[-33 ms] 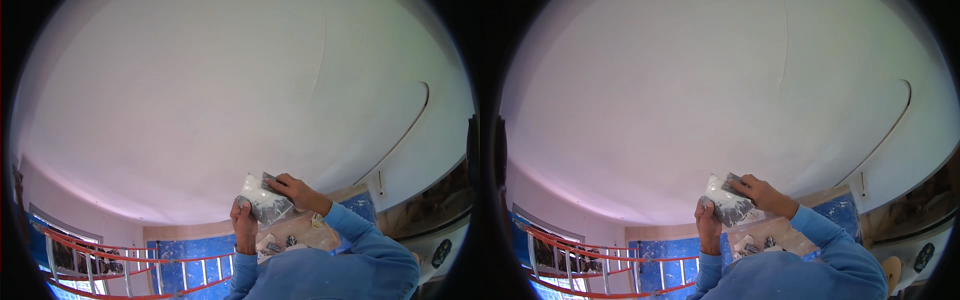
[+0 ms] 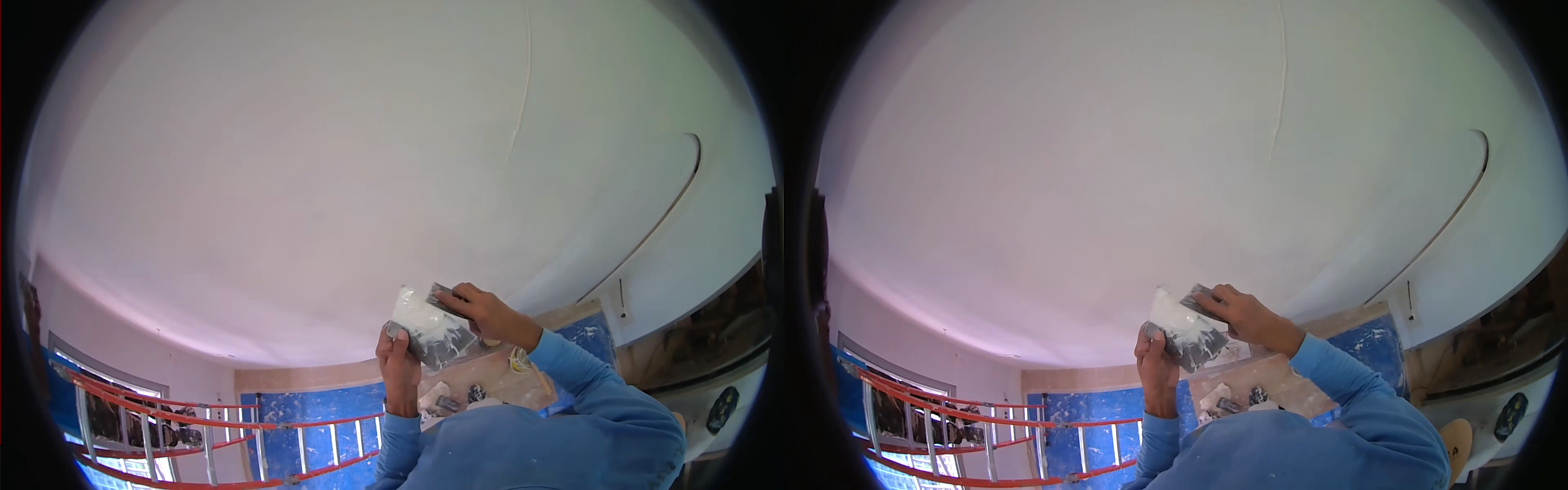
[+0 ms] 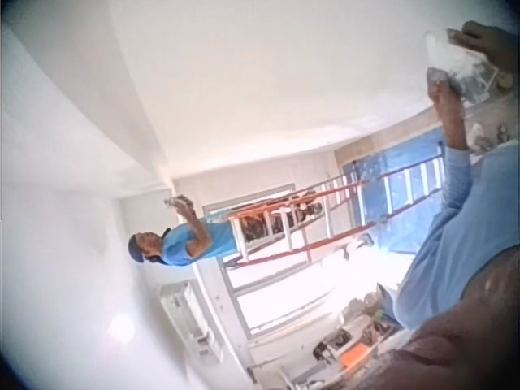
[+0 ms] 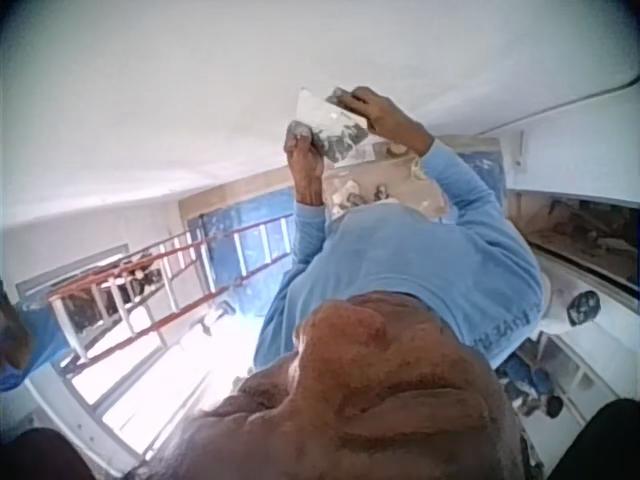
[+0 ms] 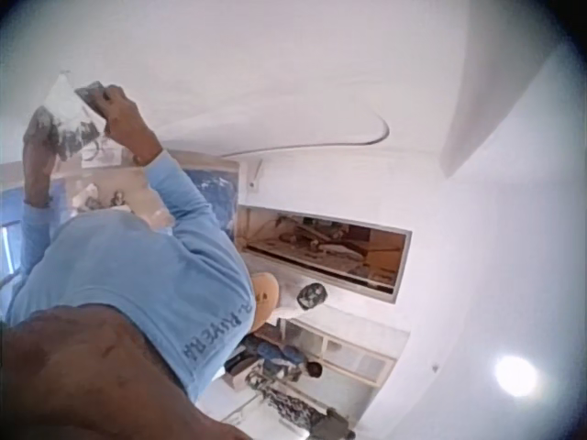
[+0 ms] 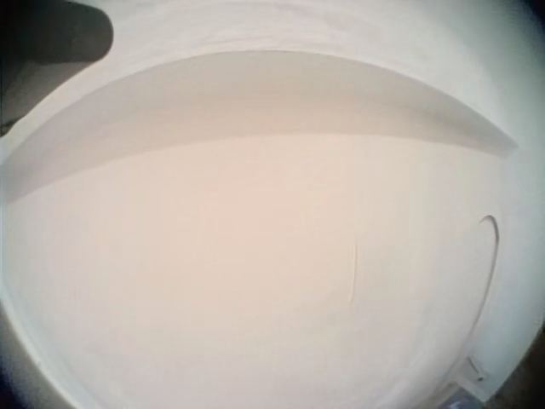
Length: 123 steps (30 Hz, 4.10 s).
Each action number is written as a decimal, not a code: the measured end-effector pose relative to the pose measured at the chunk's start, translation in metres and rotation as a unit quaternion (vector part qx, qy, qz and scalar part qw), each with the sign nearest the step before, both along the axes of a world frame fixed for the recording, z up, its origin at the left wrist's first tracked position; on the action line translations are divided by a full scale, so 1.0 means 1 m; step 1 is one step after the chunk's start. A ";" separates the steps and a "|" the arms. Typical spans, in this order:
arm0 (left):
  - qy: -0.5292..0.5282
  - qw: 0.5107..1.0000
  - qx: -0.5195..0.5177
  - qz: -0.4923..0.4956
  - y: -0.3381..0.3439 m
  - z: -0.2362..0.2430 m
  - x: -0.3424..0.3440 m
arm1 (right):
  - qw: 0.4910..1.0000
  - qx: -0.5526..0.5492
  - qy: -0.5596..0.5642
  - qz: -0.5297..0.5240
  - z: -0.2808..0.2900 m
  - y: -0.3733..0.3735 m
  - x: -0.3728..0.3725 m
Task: The person applies plaster to a ceiling and wall using two putty knives, spreading the material over seams and smooth surfaces.
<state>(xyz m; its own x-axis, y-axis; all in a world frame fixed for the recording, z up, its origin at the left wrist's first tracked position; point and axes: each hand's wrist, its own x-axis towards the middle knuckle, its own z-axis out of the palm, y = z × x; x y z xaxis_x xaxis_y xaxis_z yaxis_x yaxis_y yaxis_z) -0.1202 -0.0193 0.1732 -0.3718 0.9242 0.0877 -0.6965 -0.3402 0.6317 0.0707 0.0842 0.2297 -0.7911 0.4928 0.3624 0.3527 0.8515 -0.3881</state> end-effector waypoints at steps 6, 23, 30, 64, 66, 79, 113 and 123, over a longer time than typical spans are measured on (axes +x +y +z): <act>-0.037 0.995 -0.092 -0.019 -0.001 -0.046 -0.008 | 0.947 -0.171 0.265 -0.066 -0.042 -0.022 -0.016; 0.178 0.974 -0.058 0.128 0.002 -0.021 -0.029 | 0.527 -0.653 0.515 -0.174 -0.065 0.026 0.036; 0.394 0.907 -0.056 0.139 0.007 -0.046 -0.010 | 0.419 -0.768 0.481 -0.060 -0.057 -0.018 -0.025; 0.212 0.951 -0.220 -0.037 -0.124 -0.227 -0.078 | 0.797 0.149 0.319 -0.492 -0.165 0.101 -0.142; 0.192 0.952 -0.236 -0.016 -0.131 -0.235 -0.084 | 0.885 0.007 0.275 -0.376 -0.173 0.068 -0.154; 0.194 0.945 -0.263 -0.026 -0.122 -0.222 -0.081 | 0.500 -0.365 0.742 -0.257 -0.216 0.126 -0.039; 0.117 0.965 -0.226 -0.065 -0.125 -0.271 -0.089 | 0.646 -0.128 0.650 -0.379 0.073 0.107 -0.046; 0.118 0.967 -0.205 -0.090 -0.120 -0.270 -0.091 | 0.704 -0.106 0.589 -0.383 0.157 0.099 -0.041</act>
